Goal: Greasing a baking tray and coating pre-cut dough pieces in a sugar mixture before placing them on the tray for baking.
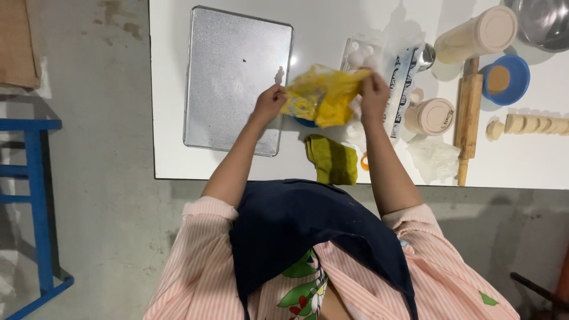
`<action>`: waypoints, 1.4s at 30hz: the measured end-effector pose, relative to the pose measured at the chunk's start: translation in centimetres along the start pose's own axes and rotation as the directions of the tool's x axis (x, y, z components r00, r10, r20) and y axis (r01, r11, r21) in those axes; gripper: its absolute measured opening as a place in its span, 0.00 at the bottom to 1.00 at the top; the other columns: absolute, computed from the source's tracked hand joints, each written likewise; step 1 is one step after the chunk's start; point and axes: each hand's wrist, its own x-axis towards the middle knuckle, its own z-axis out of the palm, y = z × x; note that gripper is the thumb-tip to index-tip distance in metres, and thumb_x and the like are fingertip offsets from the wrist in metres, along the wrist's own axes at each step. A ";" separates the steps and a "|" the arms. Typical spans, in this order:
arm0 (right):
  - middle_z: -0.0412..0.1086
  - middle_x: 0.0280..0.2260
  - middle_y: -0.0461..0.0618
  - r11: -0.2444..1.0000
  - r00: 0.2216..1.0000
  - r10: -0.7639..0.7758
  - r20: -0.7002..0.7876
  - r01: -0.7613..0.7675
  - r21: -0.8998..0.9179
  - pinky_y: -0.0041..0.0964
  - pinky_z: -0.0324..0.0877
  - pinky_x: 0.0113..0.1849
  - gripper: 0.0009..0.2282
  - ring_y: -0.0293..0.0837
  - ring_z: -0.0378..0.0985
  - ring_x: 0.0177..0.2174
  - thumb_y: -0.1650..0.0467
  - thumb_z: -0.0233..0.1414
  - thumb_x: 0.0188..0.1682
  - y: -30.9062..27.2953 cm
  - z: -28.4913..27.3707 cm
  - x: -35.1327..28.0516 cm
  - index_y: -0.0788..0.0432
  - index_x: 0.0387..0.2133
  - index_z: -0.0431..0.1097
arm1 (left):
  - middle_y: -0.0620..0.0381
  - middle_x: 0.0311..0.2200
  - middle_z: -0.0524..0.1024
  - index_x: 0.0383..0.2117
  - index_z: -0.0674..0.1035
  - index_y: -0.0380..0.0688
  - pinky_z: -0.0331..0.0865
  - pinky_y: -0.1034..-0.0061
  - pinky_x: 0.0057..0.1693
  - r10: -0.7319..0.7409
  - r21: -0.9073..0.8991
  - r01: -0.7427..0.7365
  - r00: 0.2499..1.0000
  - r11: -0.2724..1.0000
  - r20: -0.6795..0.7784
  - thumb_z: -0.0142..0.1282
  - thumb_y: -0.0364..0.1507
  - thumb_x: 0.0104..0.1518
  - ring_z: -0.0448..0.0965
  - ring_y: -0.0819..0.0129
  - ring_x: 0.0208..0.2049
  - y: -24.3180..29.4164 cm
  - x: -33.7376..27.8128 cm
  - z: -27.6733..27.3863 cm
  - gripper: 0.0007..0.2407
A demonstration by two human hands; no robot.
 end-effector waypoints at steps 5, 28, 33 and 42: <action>0.75 0.35 0.48 0.787 0.922 0.369 -0.116 -0.243 0.567 0.38 0.79 0.37 0.06 0.42 0.80 0.34 0.69 0.49 0.57 -5.9 -3.1 1.0 0.58 0.41 0.71 | 0.62 0.34 0.78 0.41 0.77 0.40 0.70 0.81 0.46 -0.073 -0.131 0.066 0.996 0.989 -0.048 0.56 0.29 0.62 0.76 0.78 0.36 0.8 -1.6 -4.3 0.07; 0.74 0.51 0.54 0.572 0.930 0.315 0.188 -0.344 0.745 0.49 0.74 0.56 0.20 0.51 0.79 0.51 0.62 0.44 0.55 -11.1 -4.4 -0.1 0.63 0.53 0.67 | 0.51 0.46 0.76 0.55 0.74 0.43 0.71 0.67 0.53 -0.183 0.392 0.185 0.982 0.901 -0.043 0.57 0.40 0.60 0.76 0.60 0.47 4.1 -1.6 2.5 0.20; 0.73 0.53 0.58 0.282 0.843 0.273 0.464 -0.531 0.799 0.50 0.72 0.57 0.19 0.53 0.77 0.53 0.64 0.41 0.58 -12.0 -1.3 -0.8 0.65 0.55 0.66 | 0.53 0.54 0.75 0.66 0.64 0.44 0.72 0.66 0.60 -0.185 0.029 0.183 0.977 0.983 0.103 0.56 0.44 0.61 0.76 0.59 0.57 13.3 -3.7 2.2 0.29; 0.69 0.57 0.62 0.058 0.809 0.186 0.558 -0.576 0.816 0.53 0.64 0.62 0.23 0.57 0.72 0.58 0.62 0.44 0.53 -14.2 2.5 -0.7 0.67 0.55 0.65 | 0.48 0.58 0.72 0.62 0.68 0.37 0.68 0.63 0.67 0.029 -0.958 0.123 0.990 0.258 0.135 0.58 0.32 0.62 0.73 0.59 0.60 14.8 -7.8 -0.4 0.23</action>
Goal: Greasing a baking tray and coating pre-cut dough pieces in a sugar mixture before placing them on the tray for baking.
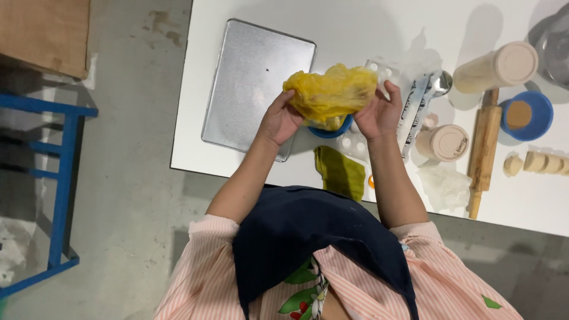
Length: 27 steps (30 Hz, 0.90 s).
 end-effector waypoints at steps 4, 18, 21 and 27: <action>0.67 0.59 0.62 0.995 0.997 0.072 0.027 -0.074 0.061 0.52 0.61 0.66 0.23 0.57 0.70 0.60 0.63 0.44 0.56 1.7 -3.7 1.4 0.68 0.58 0.63 | 0.48 0.58 0.71 0.62 0.68 0.34 0.64 0.60 0.71 0.075 -0.143 -0.062 0.993 0.988 0.087 0.56 0.33 0.67 0.70 0.56 0.63 1.0 -1.1 -0.2 0.22; 0.65 0.62 0.59 0.978 0.945 0.205 0.253 -0.208 -0.017 0.51 0.61 0.66 0.26 0.55 0.68 0.62 0.62 0.46 0.54 5.5 4.6 1.0 0.64 0.64 0.60 | 0.41 0.67 0.63 0.75 0.52 0.45 0.61 0.57 0.73 0.113 -0.167 -0.060 0.935 0.984 0.335 0.41 0.48 0.67 0.65 0.50 0.69 3.4 -6.5 4.7 0.33; 0.65 0.63 0.59 0.971 0.925 0.236 0.298 -0.235 -0.042 0.51 0.62 0.65 0.27 0.55 0.68 0.62 0.61 0.48 0.54 5.6 5.6 1.4 0.63 0.64 0.59 | 0.41 0.67 0.64 0.74 0.52 0.45 0.62 0.56 0.72 0.104 -0.075 -0.086 0.954 0.993 0.282 0.41 0.48 0.66 0.66 0.49 0.68 3.9 -7.5 5.8 0.33; 0.64 0.64 0.58 0.965 0.894 0.263 0.364 -0.253 -0.074 0.51 0.62 0.65 0.29 0.55 0.67 0.62 0.60 0.50 0.52 4.9 4.3 1.9 0.61 0.65 0.58 | 0.41 0.64 0.67 0.70 0.59 0.38 0.65 0.57 0.69 0.061 -0.006 -0.062 0.954 0.998 0.295 0.36 0.45 0.71 0.68 0.52 0.65 2.9 -7.0 4.4 0.27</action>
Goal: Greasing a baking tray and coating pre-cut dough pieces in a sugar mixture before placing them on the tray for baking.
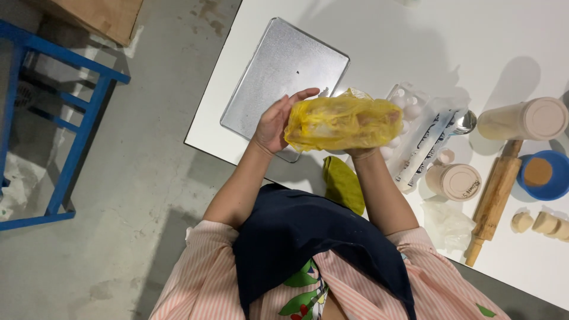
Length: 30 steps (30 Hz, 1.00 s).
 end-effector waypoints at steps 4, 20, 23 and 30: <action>0.63 0.64 0.57 1.000 0.999 0.014 0.049 -0.013 -0.020 0.51 0.63 0.65 0.31 0.54 0.67 0.63 0.59 0.52 0.51 -2.2 -9.2 -2.9 0.59 0.66 0.57 | 0.46 0.66 0.66 0.68 0.62 0.34 0.64 0.63 0.71 -0.018 0.224 0.043 0.993 0.974 -0.113 0.35 0.37 0.73 0.67 0.61 0.67 -0.4 0.2 -0.8 0.23; 0.61 0.66 0.55 0.992 0.973 0.038 0.230 -0.009 -0.123 0.52 0.64 0.64 0.37 0.53 0.65 0.64 0.56 0.59 0.46 -0.3 5.3 3.5 0.54 0.69 0.54 | 0.44 0.60 0.71 0.71 0.57 0.47 0.69 0.59 0.65 0.251 -0.024 -0.258 0.955 0.966 -0.160 0.38 0.35 0.72 0.73 0.55 0.61 0.0 1.7 -1.1 0.22; 0.60 0.67 0.55 0.988 0.972 0.010 0.234 0.026 -0.150 0.52 0.64 0.64 0.39 0.53 0.64 0.65 0.55 0.60 0.46 1.0 5.7 4.6 0.53 0.70 0.53 | 0.43 0.59 0.71 0.69 0.57 0.48 0.71 0.59 0.63 0.158 -0.070 -0.167 0.980 0.983 -0.123 0.38 0.36 0.70 0.74 0.54 0.60 1.7 1.3 -3.2 0.22; 0.59 0.68 0.54 0.966 0.970 -0.047 0.239 0.105 -0.236 0.52 0.65 0.64 0.42 0.53 0.63 0.65 0.54 0.63 0.44 5.1 7.1 8.4 0.51 0.71 0.52 | 0.43 0.58 0.72 0.65 0.67 0.36 0.75 0.59 0.59 -0.217 0.312 0.392 0.855 0.866 -0.471 0.37 0.41 0.71 0.77 0.55 0.54 5.6 -0.9 -15.3 0.24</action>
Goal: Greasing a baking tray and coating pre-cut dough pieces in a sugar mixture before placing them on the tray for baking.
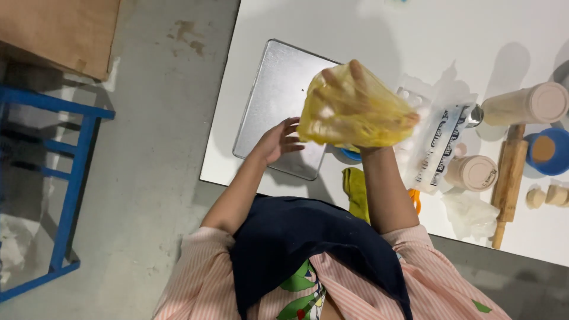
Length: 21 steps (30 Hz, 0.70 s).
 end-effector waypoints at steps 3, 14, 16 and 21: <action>0.58 0.68 0.53 1.000 1.000 -0.001 0.000 0.001 -0.030 0.52 0.65 0.63 0.43 0.53 0.63 0.66 0.53 0.64 0.43 2.5 -2.0 0.4 0.50 0.72 0.51 | 0.49 0.57 0.74 0.62 0.67 0.42 0.75 0.62 0.54 -0.062 -0.118 0.064 0.998 0.991 0.016 0.40 0.43 0.67 0.80 0.55 0.50 1.3 -2.8 -4.5 0.23; 0.65 0.56 0.68 -0.383 0.890 -0.148 -0.432 -0.454 -0.804 0.49 0.66 0.54 0.15 0.65 0.68 0.54 0.77 0.52 0.51 19.0 -18.3 -3.7 0.66 0.52 0.70 | 0.49 0.47 0.80 0.50 0.77 0.41 0.73 0.67 0.53 0.467 0.839 -0.055 0.849 0.542 -0.246 0.55 0.28 0.61 0.80 0.59 0.46 -2.5 -1.5 -13.7 0.12; 0.63 0.57 0.70 -0.400 0.922 -0.216 -0.321 -0.384 -0.832 0.51 0.66 0.53 0.17 0.67 0.67 0.54 0.78 0.52 0.48 19.4 -17.6 -5.0 0.67 0.51 0.69 | 0.47 0.47 0.78 0.49 0.78 0.40 0.72 0.64 0.53 0.508 0.903 -0.106 0.851 0.416 -0.134 0.56 0.24 0.59 0.78 0.54 0.45 -2.6 -2.0 -11.1 0.12; 0.69 0.54 0.58 -0.464 0.831 -0.277 -0.483 -0.556 -0.690 0.47 0.67 0.58 0.14 0.60 0.69 0.56 0.79 0.53 0.48 19.0 -20.1 -7.9 0.62 0.48 0.72 | 0.45 0.50 0.75 0.52 0.74 0.39 0.69 0.59 0.59 0.496 0.884 -0.466 0.775 0.031 0.391 0.49 0.17 0.56 0.74 0.47 0.54 -3.4 2.8 -6.6 0.16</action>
